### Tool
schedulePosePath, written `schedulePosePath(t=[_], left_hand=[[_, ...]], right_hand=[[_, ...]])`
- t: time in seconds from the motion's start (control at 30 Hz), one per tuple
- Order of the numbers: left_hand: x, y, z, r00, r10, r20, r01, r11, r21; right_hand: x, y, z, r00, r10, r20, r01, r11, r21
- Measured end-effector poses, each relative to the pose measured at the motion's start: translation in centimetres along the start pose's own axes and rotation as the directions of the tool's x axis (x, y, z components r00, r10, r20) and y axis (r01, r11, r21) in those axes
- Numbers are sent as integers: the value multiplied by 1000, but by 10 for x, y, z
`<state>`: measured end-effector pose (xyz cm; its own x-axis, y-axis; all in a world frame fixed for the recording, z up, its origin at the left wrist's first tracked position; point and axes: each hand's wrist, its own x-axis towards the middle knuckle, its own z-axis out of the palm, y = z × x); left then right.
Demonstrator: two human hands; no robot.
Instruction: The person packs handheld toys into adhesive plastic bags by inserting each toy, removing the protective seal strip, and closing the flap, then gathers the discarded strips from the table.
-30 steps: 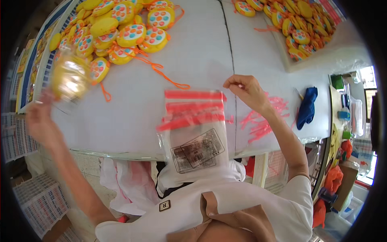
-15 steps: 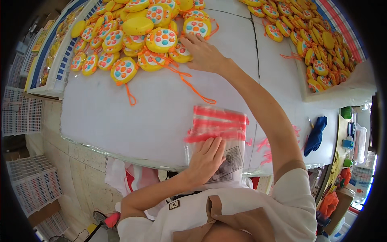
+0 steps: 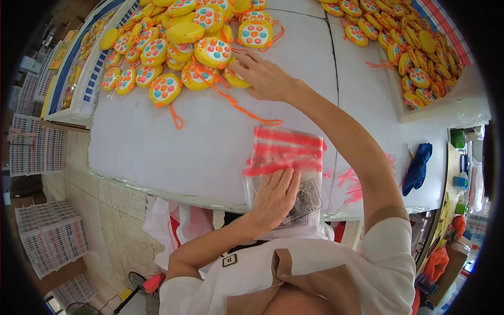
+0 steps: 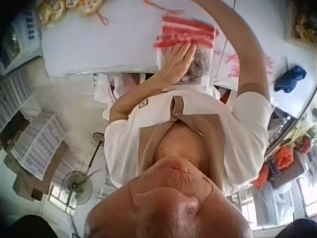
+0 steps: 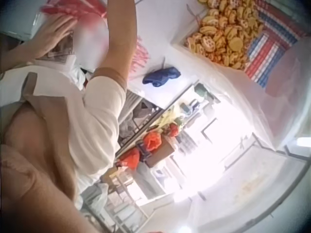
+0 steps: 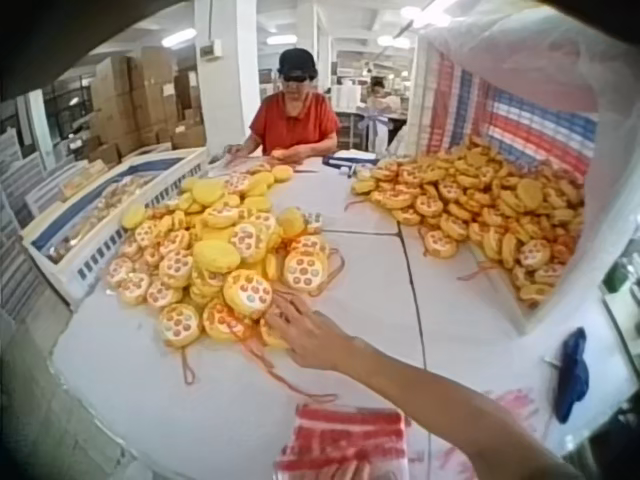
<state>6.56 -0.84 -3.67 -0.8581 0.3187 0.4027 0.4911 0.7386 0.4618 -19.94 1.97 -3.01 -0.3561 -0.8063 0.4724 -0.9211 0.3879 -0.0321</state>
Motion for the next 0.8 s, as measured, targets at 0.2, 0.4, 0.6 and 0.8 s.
schedulePosePath(t=[0.2,0.4,0.6,0.8], left_hand=[[-7,-5,0,995,-9,98,14,998,-54],[4,8,2,998,-49,49,51,998,-45],[0,5,7,996,14,85,-6,996,-87],[7,2,8,995,96,-23,-96,995,-13]], right_hand=[[-20,-15,-54,811,423,404,-583,643,497],[-102,-43,-100,530,509,678,-701,-187,688],[-145,-68,-116,508,551,661,-629,-287,723],[-159,-85,-144,455,654,604,-685,-176,707]])
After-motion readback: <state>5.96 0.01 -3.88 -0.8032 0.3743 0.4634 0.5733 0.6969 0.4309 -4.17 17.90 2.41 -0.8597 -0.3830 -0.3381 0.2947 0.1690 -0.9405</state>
